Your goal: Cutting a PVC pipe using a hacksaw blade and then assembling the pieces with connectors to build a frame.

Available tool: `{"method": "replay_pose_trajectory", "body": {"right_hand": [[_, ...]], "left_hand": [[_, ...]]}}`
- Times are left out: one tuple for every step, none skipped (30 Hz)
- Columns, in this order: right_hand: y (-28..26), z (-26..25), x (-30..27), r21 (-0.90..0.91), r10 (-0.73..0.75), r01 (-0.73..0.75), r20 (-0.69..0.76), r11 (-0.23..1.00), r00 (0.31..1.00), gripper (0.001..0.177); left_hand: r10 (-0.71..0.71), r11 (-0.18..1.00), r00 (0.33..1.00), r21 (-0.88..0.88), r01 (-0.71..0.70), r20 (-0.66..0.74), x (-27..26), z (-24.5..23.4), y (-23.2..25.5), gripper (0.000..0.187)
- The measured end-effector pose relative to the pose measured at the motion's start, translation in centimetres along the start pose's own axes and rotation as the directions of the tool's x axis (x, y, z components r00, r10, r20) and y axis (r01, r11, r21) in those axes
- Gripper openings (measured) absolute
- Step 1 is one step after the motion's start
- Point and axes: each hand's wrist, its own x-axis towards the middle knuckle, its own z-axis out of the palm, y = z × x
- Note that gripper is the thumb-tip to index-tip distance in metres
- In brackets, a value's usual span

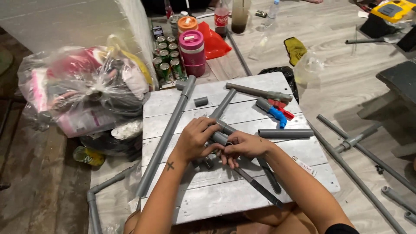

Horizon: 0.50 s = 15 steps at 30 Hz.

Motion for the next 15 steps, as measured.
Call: {"method": "replay_pose_trajectory", "body": {"right_hand": [[0.2, -0.2, 0.0, -0.002, 0.003, -0.003, 0.006, 1.0, 1.0, 0.02], [0.4, -0.4, 0.0, 0.01, 0.018, -0.018, 0.015, 1.0, 1.0, 0.02], [0.6, -0.7, -0.1, 0.021, 0.03, -0.03, 0.021, 0.999, 0.999, 0.021], [0.4, -0.9, -0.2, 0.019, 0.029, -0.03, 0.023, 0.999, 0.999, 0.021], [0.3, -1.1, -0.4, 0.027, 0.068, -0.069, 0.048, 0.997, 0.997, 0.022], [0.2, -1.4, -0.6, 0.035, 0.106, -0.109, 0.073, 0.993, 0.992, 0.023], [0.2, -1.5, -0.7, 0.033, 0.107, -0.11, 0.076, 0.993, 0.991, 0.023], [0.2, -1.6, -0.8, 0.061, 0.142, -0.15, 0.12, 0.987, 0.983, 0.023], [0.2, -1.7, -0.8, 0.089, 0.174, -0.191, 0.164, 0.978, 0.971, 0.023], [0.5, -1.9, -0.9, 0.088, 0.175, -0.191, 0.166, 0.978, 0.97, 0.023], [0.8, -2.2, -1.1, 0.095, 0.189, -0.21, 0.191, 0.973, 0.963, 0.024], [1.1, -2.4, -1.2, 0.101, 0.203, -0.229, 0.216, 0.968, 0.955, 0.025], [1.5, -2.8, -1.2, 0.105, 0.201, -0.228, 0.218, 0.968, 0.955, 0.025], [2.0, -3.2, -1.1, 0.129, 0.178, -0.21, 0.223, 0.969, 0.958, 0.027], [2.4, -3.7, -1.0, 0.15, 0.154, -0.191, 0.228, 0.97, 0.961, 0.03]], "left_hand": [[-0.004, 1.0, 1.0, 0.005, 0.004, -0.003, -0.3, 0.3, -0.1, 0.051], [-0.007, 1.0, 1.0, 0.005, 0.007, 0.004, -0.5, 0.6, -0.1, 0.049], [-0.005, 1.0, 1.0, 0.004, 0.005, 0.011, -0.7, 0.9, -0.2, 0.048], [-0.005, 1.0, 1.0, 0.007, 0.005, 0.009, -0.4, 0.9, -0.1, 0.048], [0.022, 0.999, 1.0, 0.04, -0.022, -0.008, -0.3, 0.9, 0.1, 0.047], [0.05, 0.996, 0.998, 0.074, -0.048, -0.024, -0.2, 1.0, 0.3, 0.046], [0.048, 0.996, 0.999, 0.077, -0.046, -0.025, -0.2, 1.1, 0.5, 0.046], [0.061, 0.996, 0.998, 0.066, -0.059, -0.032, -0.1, 1.2, 0.7, 0.046], [0.075, 0.996, 0.996, 0.053, -0.073, -0.039, 0.0, 1.3, 0.9, 0.046], [0.073, 0.996, 0.997, 0.055, -0.071, -0.038, -0.1, 1.5, 1.0, 0.046], [0.057, 0.998, 0.997, 0.01, -0.057, -0.042, -0.2, 1.7, 1.0, 0.045], [0.041, 0.999, 0.998, -0.034, -0.042, -0.044, -0.3, 1.9, 1.0, 0.045], [0.039, 0.999, 0.998, -0.035, -0.041, -0.04, -0.2, 1.8, 1.2, 0.045], [0.019, 0.997, 0.999, -0.069, -0.022, -0.047, -0.1, 1.8, 1.3, 0.045], [0.0, 0.995, 0.998, -0.1, -0.005, -0.055, 0.0, 1.7, 1.4, 0.045]]}}
